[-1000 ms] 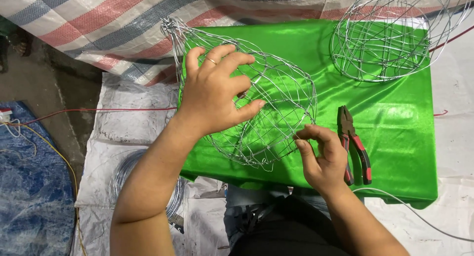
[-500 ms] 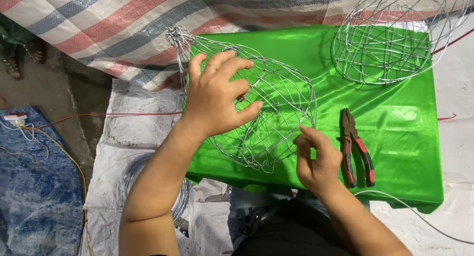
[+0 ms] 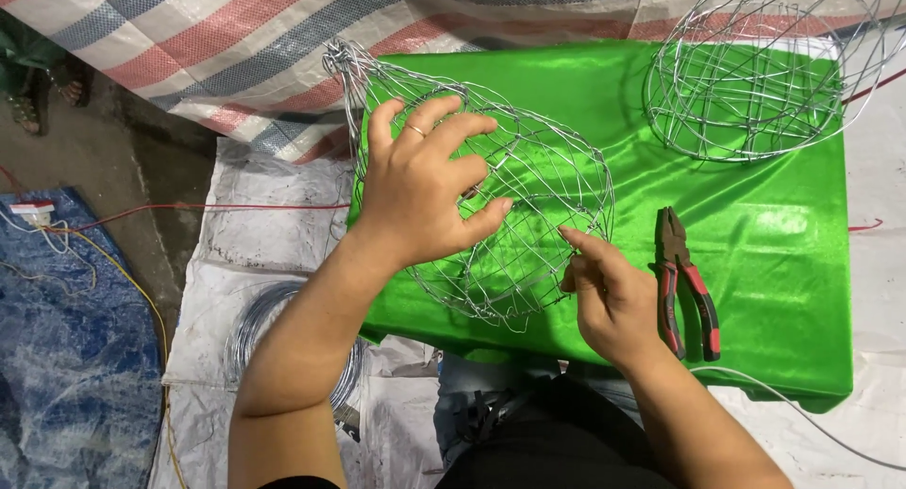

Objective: Shaping and assembling a wire frame structure using pliers and thin metal wire.

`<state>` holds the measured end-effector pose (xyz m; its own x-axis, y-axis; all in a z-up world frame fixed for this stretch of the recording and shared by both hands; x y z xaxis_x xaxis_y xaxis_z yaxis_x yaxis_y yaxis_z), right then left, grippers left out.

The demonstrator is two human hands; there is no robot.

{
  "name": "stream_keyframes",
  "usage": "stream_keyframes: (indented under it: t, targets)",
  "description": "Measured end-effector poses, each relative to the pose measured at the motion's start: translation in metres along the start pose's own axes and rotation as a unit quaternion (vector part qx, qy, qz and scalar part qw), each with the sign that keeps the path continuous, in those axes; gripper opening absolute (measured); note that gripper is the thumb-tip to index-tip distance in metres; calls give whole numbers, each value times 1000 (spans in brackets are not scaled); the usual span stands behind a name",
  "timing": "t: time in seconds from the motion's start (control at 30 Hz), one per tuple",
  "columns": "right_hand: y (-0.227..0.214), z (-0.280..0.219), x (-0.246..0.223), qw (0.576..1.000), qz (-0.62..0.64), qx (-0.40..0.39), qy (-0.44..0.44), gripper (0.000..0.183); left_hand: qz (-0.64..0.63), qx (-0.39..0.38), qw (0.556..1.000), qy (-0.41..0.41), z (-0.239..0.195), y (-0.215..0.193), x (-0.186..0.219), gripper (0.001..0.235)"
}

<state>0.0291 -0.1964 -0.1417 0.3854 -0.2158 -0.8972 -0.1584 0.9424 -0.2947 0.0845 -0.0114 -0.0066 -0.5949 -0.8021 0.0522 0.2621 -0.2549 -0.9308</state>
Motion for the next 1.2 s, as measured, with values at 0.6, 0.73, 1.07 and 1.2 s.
stream_keyframes:
  t: [0.6,0.73,1.07,1.2]
  targets:
    - [-7,-1,4,997,79,-6,23,58,54,15,997,-44,-3,-6,21,28]
    - [-5,0,2,995,91,-16,36,48,98,9,994,-51,1,-10,29,44]
    - [-8,-6,1,998,22,55,5,34,-8,-122,968,218,25,39,49,14]
    - [-48,-26,21,996,-13,87,-11,47,32,-78,976,199,28,35,43,17]
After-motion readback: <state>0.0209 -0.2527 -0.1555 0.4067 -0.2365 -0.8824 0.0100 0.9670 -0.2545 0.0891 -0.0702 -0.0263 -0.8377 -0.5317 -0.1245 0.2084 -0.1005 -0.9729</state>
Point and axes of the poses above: each hand's wrist, its own z-axis towards the middle knuckle, its own y-axis out of the palm, x = y × z, the point moved 7 cm from there along z, towards the middle knuckle, and after that the axes turned 6 degrees about -x, right-handed, at the moved point
